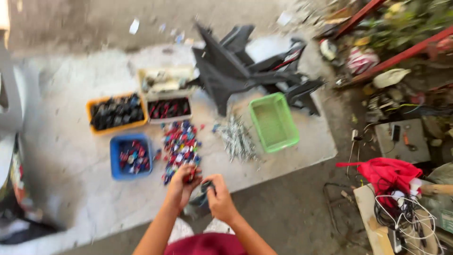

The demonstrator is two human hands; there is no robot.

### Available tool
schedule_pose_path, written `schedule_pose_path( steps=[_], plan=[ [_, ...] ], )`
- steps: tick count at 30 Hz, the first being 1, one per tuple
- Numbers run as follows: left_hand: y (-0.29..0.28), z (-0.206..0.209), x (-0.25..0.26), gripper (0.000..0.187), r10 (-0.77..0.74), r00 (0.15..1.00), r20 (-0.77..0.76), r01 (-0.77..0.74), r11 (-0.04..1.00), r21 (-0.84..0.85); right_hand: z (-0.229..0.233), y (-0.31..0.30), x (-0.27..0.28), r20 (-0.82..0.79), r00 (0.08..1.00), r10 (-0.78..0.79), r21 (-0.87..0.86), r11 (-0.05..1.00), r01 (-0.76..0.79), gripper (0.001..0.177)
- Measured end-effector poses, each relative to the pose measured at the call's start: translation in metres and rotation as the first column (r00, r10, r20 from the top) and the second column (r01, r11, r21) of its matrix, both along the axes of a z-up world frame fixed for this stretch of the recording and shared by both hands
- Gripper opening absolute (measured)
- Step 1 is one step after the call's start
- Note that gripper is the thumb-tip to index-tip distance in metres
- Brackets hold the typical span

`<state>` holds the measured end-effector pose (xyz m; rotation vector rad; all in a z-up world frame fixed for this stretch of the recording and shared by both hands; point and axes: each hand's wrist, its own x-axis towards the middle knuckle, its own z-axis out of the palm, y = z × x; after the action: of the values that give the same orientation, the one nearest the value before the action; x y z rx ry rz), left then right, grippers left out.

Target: The person picks up small colorful plastic caps from a pile on a table and inserts them into a gray plastic component. They repeat this process multiple times, handling the caps and the component with both hands.

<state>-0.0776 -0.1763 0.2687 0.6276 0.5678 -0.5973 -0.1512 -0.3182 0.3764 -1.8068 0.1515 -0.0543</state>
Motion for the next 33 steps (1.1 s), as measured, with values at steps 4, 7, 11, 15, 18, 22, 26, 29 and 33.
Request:
schedule_pose_path(
  steps=[4, 7, 11, 15, 18, 22, 26, 29, 33],
  plan=[
    [-0.047, 0.012, -0.026, 0.025, 0.087, 0.989, 0.117, -0.095, 0.994, 0.059, 0.04, -0.037, 0.016, 0.081, 0.996, -0.031, -0.095, 0.995, 0.039, 0.034],
    [-0.082, 0.026, -0.035, 0.036, 0.157, 0.988, -0.009, -0.156, 0.986, 0.061, 0.047, -0.065, 0.025, 0.069, 0.997, -0.019, -0.124, 0.992, 0.028, 0.043],
    [-0.111, 0.015, -0.056, 0.033, 0.214, 0.973, 0.085, -0.226, 0.957, 0.181, 0.054, -0.08, 0.015, 0.021, 0.994, 0.105, -0.127, 0.987, -0.102, 0.022],
    [-0.11, -0.037, -0.053, 0.045, 0.277, 0.953, 0.119, -0.249, 0.946, -0.207, 0.057, -0.087, 0.017, -0.072, 0.994, 0.083, -0.02, 0.996, -0.085, 0.023],
    [-0.094, 0.033, -0.05, 0.046, 0.146, 0.977, 0.154, -0.138, 0.989, -0.058, 0.047, -0.086, 0.031, -0.156, 0.987, 0.045, 0.107, 0.994, -0.028, 0.037],
    [-0.092, 0.056, -0.055, 0.038, 0.019, 0.944, 0.33, -0.169, 0.886, 0.432, 0.043, -0.085, 0.029, -0.077, 0.997, 0.029, 0.153, 0.988, -0.017, 0.017],
    [-0.087, 0.092, -0.079, 0.024, 0.092, 0.927, 0.364, -0.237, 0.895, 0.377, 0.066, -0.072, 0.005, -0.039, 0.999, 0.006, 0.1, 0.995, -0.002, 0.02],
    [-0.075, 0.063, -0.077, 0.032, 0.119, 0.899, 0.423, -0.293, 0.879, 0.376, 0.06, -0.06, 0.005, 0.001, 0.999, 0.043, 0.096, 0.994, -0.043, 0.027],
    [-0.054, 0.069, -0.075, 0.037, 0.085, 0.844, 0.529, -0.354, 0.83, 0.431, 0.077, -0.041, -0.003, 0.121, 0.986, 0.119, -0.1, 0.989, -0.107, 0.032]
  ],
)
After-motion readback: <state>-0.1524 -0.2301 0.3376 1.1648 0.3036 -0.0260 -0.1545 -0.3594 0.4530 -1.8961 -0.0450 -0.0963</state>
